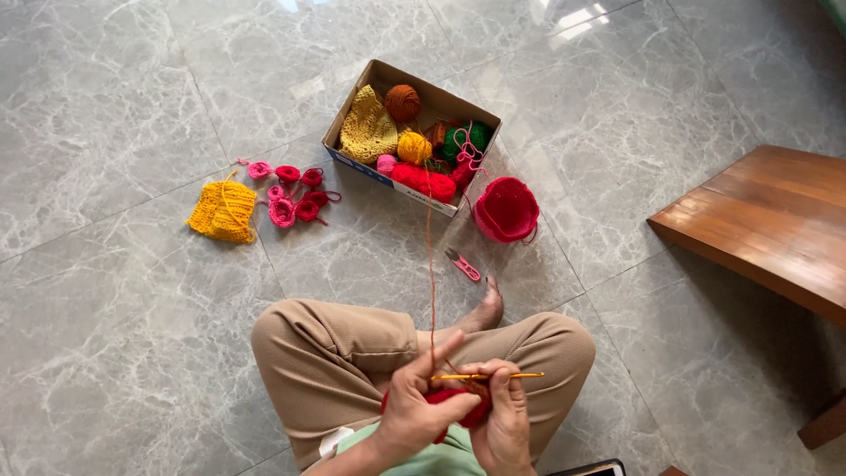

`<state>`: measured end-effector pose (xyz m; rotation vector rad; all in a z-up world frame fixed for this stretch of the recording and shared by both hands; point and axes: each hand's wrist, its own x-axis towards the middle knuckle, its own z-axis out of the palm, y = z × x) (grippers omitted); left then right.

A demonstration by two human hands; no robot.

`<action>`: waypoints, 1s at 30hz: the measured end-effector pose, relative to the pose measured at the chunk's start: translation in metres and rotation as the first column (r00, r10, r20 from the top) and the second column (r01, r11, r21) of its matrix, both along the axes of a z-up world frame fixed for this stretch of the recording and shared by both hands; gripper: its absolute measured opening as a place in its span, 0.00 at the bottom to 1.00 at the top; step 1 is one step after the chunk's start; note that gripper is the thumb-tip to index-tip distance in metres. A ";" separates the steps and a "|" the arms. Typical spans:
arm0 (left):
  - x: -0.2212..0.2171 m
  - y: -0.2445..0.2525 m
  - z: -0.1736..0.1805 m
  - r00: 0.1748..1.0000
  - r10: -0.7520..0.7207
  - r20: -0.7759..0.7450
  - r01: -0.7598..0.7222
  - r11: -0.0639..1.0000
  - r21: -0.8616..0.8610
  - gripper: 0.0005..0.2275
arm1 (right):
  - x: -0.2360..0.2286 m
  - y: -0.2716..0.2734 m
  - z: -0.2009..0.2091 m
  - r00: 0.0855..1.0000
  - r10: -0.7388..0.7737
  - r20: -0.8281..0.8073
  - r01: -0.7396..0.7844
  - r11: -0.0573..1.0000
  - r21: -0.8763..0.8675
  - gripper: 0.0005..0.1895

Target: A person is sitting on the floor and crocheting a red garment using a crochet hook and red yarn.

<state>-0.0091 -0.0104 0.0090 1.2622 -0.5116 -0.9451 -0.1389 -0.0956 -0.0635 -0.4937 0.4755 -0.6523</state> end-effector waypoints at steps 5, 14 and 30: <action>0.010 0.012 -0.024 0.993 -0.055 -0.108 0.064 0.995 0.073 0.37 | -0.011 -0.010 -0.011 0.997 -0.024 -0.076 0.031 0.995 0.093 0.14; 0.017 0.007 -0.026 0.970 0.002 0.244 -0.041 0.987 0.155 0.23 | -0.013 -0.009 -0.013 0.992 -0.077 -0.101 0.081 0.996 0.028 0.12; 0.021 0.018 -0.032 0.890 -0.278 -0.361 0.193 0.948 -0.254 0.39 | -0.014 -0.018 -0.005 0.996 -0.018 -0.086 0.027 0.994 0.109 0.13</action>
